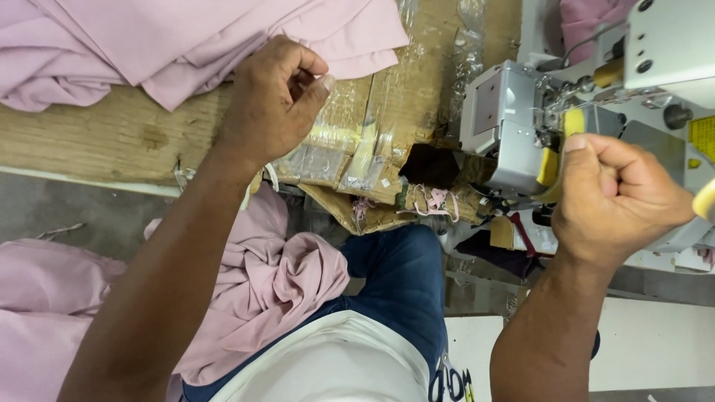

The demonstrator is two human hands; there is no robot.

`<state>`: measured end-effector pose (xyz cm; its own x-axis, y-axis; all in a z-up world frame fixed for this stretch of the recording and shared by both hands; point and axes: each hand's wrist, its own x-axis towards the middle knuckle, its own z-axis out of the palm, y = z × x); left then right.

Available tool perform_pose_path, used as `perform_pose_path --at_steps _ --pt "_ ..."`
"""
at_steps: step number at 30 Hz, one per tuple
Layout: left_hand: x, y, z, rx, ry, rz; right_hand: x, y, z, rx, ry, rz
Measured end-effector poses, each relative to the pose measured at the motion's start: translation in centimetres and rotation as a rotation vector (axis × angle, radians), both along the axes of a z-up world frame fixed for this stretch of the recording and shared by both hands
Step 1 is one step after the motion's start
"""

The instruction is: Trimming loose threads from pink fabric pieces and sewing the edges using an industrial sewing machine.

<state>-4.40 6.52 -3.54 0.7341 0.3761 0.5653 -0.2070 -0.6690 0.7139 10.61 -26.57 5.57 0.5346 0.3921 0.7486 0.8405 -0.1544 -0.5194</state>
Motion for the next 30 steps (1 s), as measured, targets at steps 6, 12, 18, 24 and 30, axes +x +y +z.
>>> perform_pose_path --at_steps 6,12,18,24,30 --pt "0.1 0.2 0.0 0.008 -0.089 -0.018 0.0 0.4 1.1 -0.14 0.022 -0.159" --pt "0.2 0.4 -0.3 0.025 -0.123 -0.034 0.8 0.3 1.0 -0.164 0.099 -0.164" --pt "0.3 0.4 -0.6 0.048 -0.146 -0.036 0.6 0.6 1.6 -0.208 0.133 -0.186" --pt "0.1 0.4 -0.5 0.025 -0.125 -0.039 -0.1 1.4 2.2 -0.223 0.264 -0.247" --pt "0.2 0.4 -0.6 0.041 -0.129 -0.021 0.4 1.0 1.7 -0.203 0.229 -0.236"
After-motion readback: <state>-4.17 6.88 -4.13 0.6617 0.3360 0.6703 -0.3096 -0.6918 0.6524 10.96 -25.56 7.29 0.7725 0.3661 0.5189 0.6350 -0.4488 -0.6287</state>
